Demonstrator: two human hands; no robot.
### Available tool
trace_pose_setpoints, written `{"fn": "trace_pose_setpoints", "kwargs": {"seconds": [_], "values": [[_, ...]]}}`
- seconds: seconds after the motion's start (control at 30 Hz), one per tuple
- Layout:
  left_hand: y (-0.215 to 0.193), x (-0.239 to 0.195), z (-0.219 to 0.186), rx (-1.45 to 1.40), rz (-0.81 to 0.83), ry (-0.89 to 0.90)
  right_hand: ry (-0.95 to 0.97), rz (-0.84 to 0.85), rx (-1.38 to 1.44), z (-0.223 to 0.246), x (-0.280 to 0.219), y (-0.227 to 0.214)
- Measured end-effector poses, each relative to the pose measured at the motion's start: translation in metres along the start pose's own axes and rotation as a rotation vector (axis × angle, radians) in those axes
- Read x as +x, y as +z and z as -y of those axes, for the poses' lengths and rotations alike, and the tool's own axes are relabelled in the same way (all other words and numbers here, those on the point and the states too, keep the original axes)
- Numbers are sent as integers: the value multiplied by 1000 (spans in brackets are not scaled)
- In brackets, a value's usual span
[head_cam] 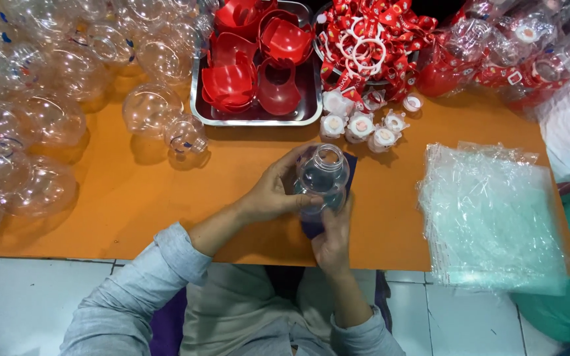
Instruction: The person wipes a clear plastic bottle with a cloth and then attaches a red lanyard to the neck of the bottle.
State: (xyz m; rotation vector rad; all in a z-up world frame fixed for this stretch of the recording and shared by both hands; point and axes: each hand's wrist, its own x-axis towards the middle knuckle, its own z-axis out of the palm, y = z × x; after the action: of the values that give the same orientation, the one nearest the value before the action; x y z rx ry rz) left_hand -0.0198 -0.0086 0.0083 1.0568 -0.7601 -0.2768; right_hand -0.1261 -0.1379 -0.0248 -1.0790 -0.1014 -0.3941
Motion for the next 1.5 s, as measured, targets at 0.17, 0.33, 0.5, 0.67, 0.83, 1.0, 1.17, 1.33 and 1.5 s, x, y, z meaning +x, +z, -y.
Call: {"fn": "trace_pose_setpoints", "kwargs": {"seconds": [0.17, 0.33, 0.5, 0.67, 0.83, 1.0, 1.17, 1.33, 1.5], "values": [[5, 5, -6, 210, -38, 108, 137, -57, 64, 26, 3, 32], [2, 3, 0, 312, -82, 143, 155, -118, -43, 31, 4, 30], [21, 4, -16, 264, -115, 157, -68, -63, -435, 23, -9, 26], [11, 1, -15, 165, -116, 68, -358, 26, -822, 14, -15, 27], [-5, 4, -14, 304, -23, 81, -631, 188, -1052, 14, 0, 22], [-1, 4, -19, 355, 30, 185, -715, 507, -1241, 63, 39, 32], [7, 1, -6, 371, 66, 254, -754, 561, -1266, 77, 76, 32], [6, 0, -11, 418, 88, 338, -295, 491, -770, 66, 88, 20], [-2, -6, -6, 794, -60, 452, -177, 168, -515, 15, 57, -2]]}}
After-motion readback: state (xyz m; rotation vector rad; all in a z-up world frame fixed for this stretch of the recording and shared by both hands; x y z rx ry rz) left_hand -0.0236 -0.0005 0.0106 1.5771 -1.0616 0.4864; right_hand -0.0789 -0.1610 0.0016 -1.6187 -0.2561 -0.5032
